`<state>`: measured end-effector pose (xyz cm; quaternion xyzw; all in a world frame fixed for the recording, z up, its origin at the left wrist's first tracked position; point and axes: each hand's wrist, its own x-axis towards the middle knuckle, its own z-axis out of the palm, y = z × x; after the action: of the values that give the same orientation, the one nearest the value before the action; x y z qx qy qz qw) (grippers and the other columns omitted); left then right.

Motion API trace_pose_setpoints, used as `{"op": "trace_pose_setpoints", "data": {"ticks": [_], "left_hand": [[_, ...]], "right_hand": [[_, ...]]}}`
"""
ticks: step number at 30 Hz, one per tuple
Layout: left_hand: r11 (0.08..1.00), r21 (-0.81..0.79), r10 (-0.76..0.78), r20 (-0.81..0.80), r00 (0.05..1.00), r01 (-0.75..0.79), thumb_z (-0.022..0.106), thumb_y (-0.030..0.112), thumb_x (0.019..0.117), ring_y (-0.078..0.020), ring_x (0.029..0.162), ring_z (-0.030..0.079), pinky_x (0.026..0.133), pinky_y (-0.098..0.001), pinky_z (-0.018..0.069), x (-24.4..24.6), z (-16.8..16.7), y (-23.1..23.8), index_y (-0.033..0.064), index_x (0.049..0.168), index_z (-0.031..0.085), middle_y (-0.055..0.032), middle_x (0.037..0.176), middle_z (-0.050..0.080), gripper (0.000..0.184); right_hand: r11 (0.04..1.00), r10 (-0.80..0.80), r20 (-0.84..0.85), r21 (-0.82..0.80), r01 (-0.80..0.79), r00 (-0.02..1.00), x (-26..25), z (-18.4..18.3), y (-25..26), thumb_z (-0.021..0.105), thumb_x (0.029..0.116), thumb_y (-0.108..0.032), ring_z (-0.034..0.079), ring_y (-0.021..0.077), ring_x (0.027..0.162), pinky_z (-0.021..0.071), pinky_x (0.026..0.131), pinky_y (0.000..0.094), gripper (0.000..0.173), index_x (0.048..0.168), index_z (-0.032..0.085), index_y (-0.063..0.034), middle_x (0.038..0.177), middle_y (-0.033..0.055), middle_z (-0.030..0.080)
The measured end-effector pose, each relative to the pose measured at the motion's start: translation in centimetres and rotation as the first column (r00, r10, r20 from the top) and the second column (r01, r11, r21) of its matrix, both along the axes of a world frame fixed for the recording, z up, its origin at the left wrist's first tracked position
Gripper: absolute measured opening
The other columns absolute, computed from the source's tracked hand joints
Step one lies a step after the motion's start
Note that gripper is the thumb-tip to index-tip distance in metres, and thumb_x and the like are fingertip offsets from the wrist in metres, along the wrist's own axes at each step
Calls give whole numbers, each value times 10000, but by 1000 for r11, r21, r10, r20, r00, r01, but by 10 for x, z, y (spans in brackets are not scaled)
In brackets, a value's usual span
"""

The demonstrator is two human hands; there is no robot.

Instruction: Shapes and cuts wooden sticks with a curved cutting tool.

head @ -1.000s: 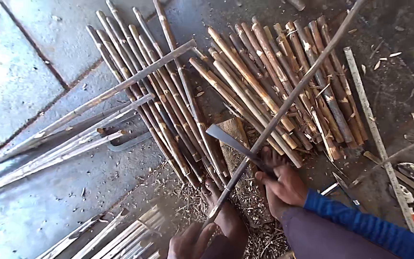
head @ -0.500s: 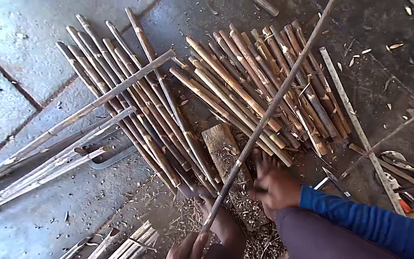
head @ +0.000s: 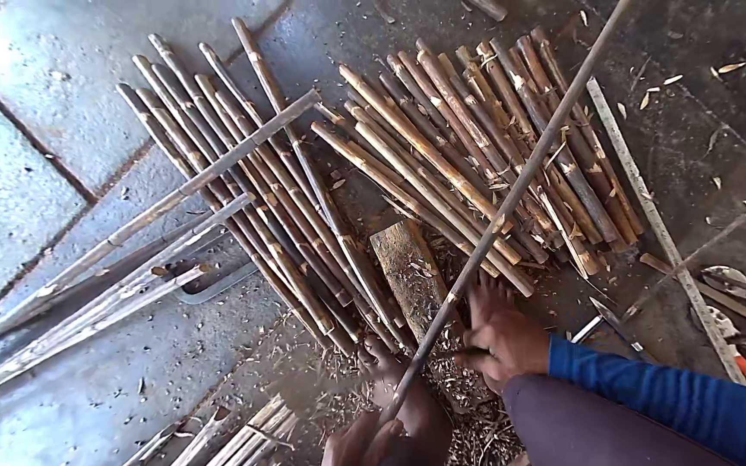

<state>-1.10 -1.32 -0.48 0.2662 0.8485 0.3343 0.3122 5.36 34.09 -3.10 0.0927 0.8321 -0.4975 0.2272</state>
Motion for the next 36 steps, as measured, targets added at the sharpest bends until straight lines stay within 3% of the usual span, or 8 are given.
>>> {"op": "trace_pose_setpoints", "data": {"ticks": [4, 8, 12, 15, 19, 23, 27, 36], "left_hand": [[999, -42, -15, 18, 1000, 16, 577, 499, 1025, -102, 487, 557, 476, -312, 485, -2, 2, 2, 30, 846, 699, -54, 588, 605, 517], [1000, -5, -29, 47, 999, 29, 496, 499, 1059, -94, 493, 565, 482, -307, 491, -3, -2, 0, 43, 855, 707, -45, 588, 612, 542], [1000, 16, -16, 103, 995, 15, 450, 508, 1072, -83, 498, 561, 477, -303, 487, -1, 2, 2, 62, 896, 707, -28, 596, 607, 544], [1000, 19, -4, 136, 991, 1, 424, 493, 1084, -70, 512, 573, 491, -292, 492, -1, 2, 3, 50, 879, 711, -25, 603, 624, 566], [999, 45, 8, 189, 982, -17, 379, 496, 1094, -66, 515, 577, 486, -294, 495, -2, 3, 3, 83, 886, 713, -8, 612, 629, 570], [997, 63, 23, 279, 960, -43, 338, 481, 1107, -71, 527, 588, 508, -303, 512, -1, 2, 7, 77, 879, 716, -7, 626, 644, 599], [995, 58, 54, 347, 936, -78, 317, 503, 1104, -78, 492, 552, 478, -317, 486, 2, 6, 7, 99, 872, 722, 6, 595, 615, 618], [997, -70, 4, 180, 984, 9, 581, 614, 979, -149, 472, 535, 462, -385, 464, 6, -2, -10, 42, 803, 667, -55, 553, 557, 604]], "right_hand": [[896, -435, -18, -103, 431, 900, -7, -2, 14, 640, 984, -402, 532, 154, 481, 492, 465, 376, 378, 790, 642, -78, 585, 30, 537], [999, 29, 15, 14, -29, 999, 2, -5, -1, 553, 1009, -540, 670, 268, 727, 549, 719, 559, 487, 916, 736, -99, 727, 82, 658], [894, -437, -64, -137, 426, 897, -9, -3, 13, 646, 995, -367, 543, 149, 469, 505, 452, 367, 331, 834, 648, -78, 585, 33, 553], [1000, 18, 7, 12, -18, 1000, 0, -4, -1, 539, 1009, -565, 685, 273, 755, 559, 734, 564, 516, 912, 744, -101, 755, 86, 678], [900, -432, -77, -100, 425, 898, -10, -5, 13, 638, 978, -444, 548, 156, 488, 502, 471, 390, 391, 817, 665, -90, 589, 24, 558], [998, 60, 8, 21, -61, 998, -2, -3, -2, 510, 1017, -583, 676, 277, 745, 549, 719, 567, 526, 932, 722, -109, 750, 90, 663], [920, -376, -51, -144, 366, 925, -13, -7, 9, 651, 980, -405, 557, 144, 491, 508, 470, 367, 350, 836, 666, -86, 597, 25, 568], [996, -86, -33, -19, 86, 996, -10, -8, 3, 613, 978, -519, 675, 192, 680, 593, 669, 465, 418, 874, 729, -131, 729, 37, 677]]}}
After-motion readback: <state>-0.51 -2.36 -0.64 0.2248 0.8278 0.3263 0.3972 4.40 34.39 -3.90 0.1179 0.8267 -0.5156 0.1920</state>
